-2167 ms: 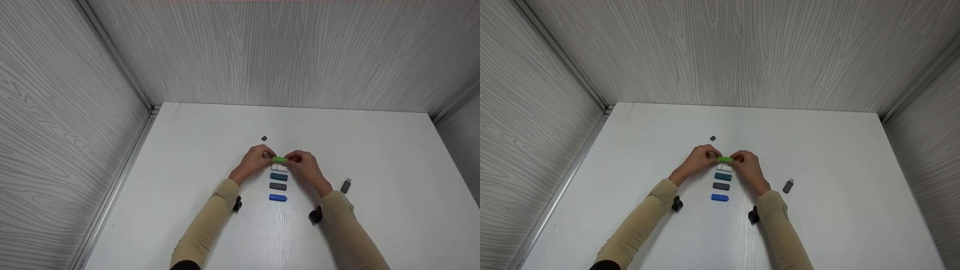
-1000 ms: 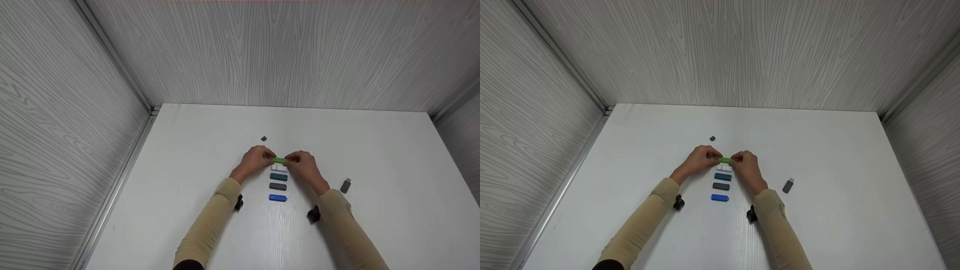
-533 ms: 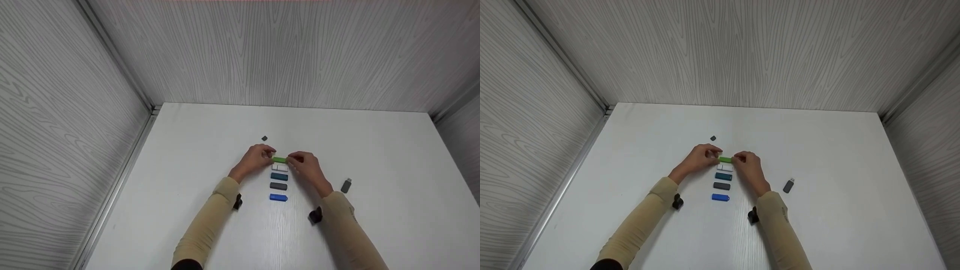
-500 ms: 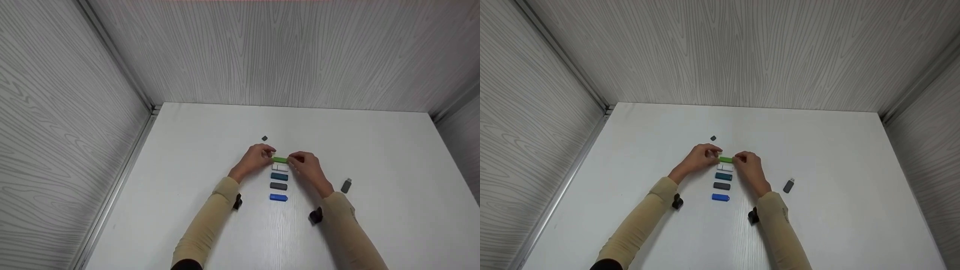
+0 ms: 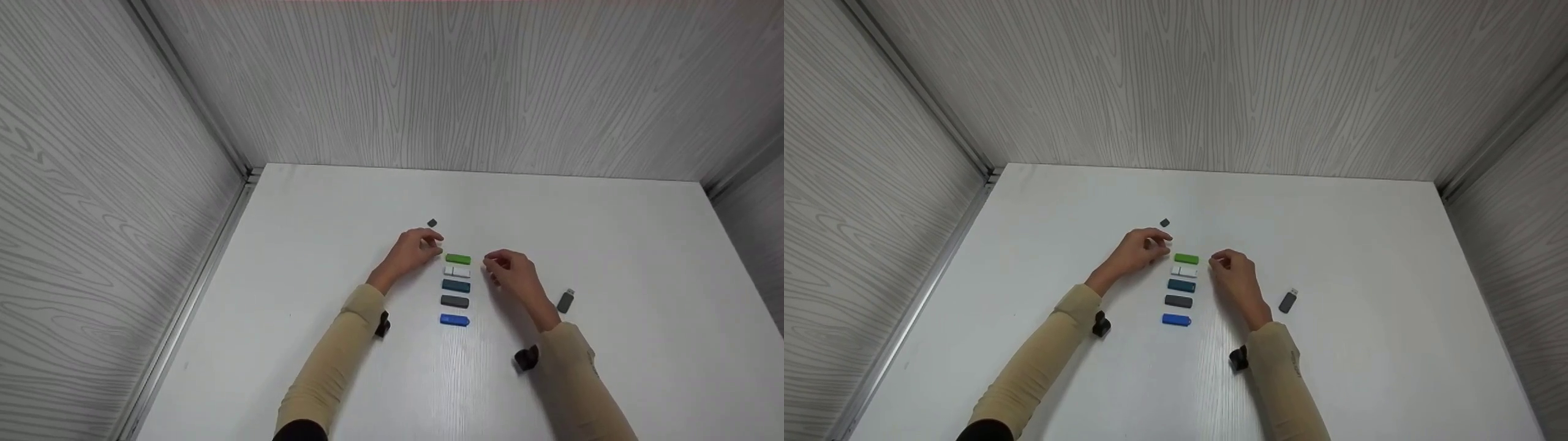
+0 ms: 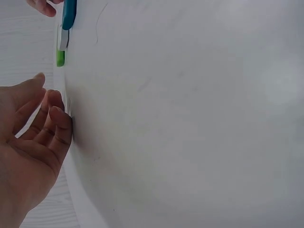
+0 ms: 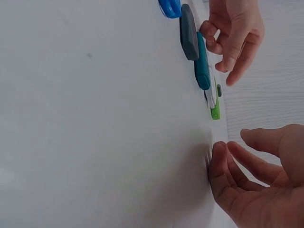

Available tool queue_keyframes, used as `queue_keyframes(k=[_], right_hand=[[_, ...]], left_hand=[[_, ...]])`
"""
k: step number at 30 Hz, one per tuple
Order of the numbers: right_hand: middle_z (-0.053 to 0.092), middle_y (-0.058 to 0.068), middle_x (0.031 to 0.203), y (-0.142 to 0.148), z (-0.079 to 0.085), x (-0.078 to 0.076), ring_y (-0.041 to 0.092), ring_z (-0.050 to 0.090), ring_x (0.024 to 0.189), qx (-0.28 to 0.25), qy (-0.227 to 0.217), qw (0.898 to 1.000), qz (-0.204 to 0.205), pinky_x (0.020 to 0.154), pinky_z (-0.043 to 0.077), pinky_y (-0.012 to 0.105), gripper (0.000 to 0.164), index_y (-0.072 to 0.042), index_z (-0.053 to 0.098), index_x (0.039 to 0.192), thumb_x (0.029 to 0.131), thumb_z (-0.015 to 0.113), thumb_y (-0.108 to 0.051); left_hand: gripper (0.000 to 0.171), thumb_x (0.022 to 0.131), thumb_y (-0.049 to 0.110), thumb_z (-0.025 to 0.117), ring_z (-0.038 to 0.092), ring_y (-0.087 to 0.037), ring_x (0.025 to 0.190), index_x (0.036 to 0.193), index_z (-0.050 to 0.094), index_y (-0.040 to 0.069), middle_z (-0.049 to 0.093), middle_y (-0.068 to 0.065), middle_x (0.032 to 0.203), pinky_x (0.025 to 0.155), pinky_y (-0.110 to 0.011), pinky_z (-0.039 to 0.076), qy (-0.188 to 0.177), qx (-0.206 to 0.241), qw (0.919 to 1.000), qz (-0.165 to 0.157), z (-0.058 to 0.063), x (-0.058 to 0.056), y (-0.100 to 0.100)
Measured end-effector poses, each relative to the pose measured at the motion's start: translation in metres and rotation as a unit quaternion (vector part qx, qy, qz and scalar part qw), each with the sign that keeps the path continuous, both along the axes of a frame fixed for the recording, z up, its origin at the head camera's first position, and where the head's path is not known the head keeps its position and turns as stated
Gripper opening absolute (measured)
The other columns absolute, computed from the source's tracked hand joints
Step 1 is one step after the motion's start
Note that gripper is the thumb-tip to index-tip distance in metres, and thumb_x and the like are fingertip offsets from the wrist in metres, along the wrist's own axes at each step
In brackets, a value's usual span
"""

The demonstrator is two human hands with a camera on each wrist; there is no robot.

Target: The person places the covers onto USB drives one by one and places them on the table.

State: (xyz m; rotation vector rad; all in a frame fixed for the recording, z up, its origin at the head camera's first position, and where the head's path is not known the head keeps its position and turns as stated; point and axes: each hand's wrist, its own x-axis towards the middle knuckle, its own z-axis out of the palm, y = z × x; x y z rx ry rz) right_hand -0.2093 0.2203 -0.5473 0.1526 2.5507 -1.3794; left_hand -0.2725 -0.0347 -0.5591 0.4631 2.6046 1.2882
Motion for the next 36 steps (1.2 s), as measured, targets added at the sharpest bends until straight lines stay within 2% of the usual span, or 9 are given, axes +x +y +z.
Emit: queue_keyframes(k=[8, 13, 21, 28, 36], right_hand=[[0.070, 0.017, 0.116, 0.010, 0.002, 0.013, 0.021, 0.065, 0.090, 0.011, 0.009, 1.000, -0.011, 0.073, 0.054, 0.021, 0.036, -0.005, 0.067, 0.136, 0.109, 0.059, -0.028], [0.071, 0.018, 0.112, 0.015, 0.005, 0.021, 0.021, 0.065, 0.087, 0.014, 0.021, 1.000, -0.018, 0.069, 0.053, 0.021, 0.035, -0.004, 0.067, 0.134, 0.109, 0.058, -0.027], [0.073, 0.020, 0.106, 0.023, 0.007, 0.031, 0.021, 0.066, 0.081, 0.021, 0.038, 0.999, -0.022, 0.063, 0.053, 0.021, 0.032, -0.001, 0.069, 0.130, 0.108, 0.058, -0.022], [0.074, 0.021, 0.108, 0.032, 0.013, 0.039, 0.020, 0.070, 0.081, 0.025, 0.034, 0.999, -0.026, 0.063, 0.054, 0.023, 0.035, 0.002, 0.067, 0.131, 0.108, 0.058, -0.022], [0.072, 0.021, 0.105, 0.043, 0.017, 0.053, 0.021, 0.070, 0.077, 0.047, 0.036, 0.995, -0.084, 0.060, 0.054, 0.023, 0.036, 0.003, 0.068, 0.127, 0.106, 0.058, -0.025]], left_hand=[[0.028, 0.104, 0.018, 0.068, 0.061, -0.020, 0.108, 0.129, 0.071, 0.008, 0.071, -0.010, 0.122, 0.099, -0.038, 0.053, 0.000, 0.009, 0.9998, 0.015, 0.001, -0.001, 0.000], [0.026, 0.104, 0.019, 0.067, 0.063, -0.023, 0.113, 0.128, 0.071, 0.008, 0.069, -0.011, 0.127, 0.101, -0.039, 0.053, 0.019, 0.010, 0.9992, 0.033, 0.000, -0.005, -0.001], [0.029, 0.104, 0.015, 0.066, 0.062, -0.028, 0.123, 0.132, 0.068, 0.005, 0.065, -0.016, 0.132, 0.108, -0.045, 0.051, 0.031, 0.025, 0.9986, 0.036, -0.002, -0.008, -0.001], [0.031, 0.104, 0.013, 0.066, 0.061, -0.027, 0.122, 0.134, 0.067, 0.006, 0.062, -0.014, 0.136, 0.106, -0.044, 0.052, 0.037, 0.015, 0.9982, 0.044, -0.003, -0.017, -0.004], [0.030, 0.104, 0.013, 0.066, 0.061, -0.027, 0.117, 0.133, 0.068, 0.005, 0.061, -0.014, 0.138, 0.104, -0.044, 0.052, 0.037, 0.021, 0.9983, 0.040, -0.004, -0.024, -0.004]])
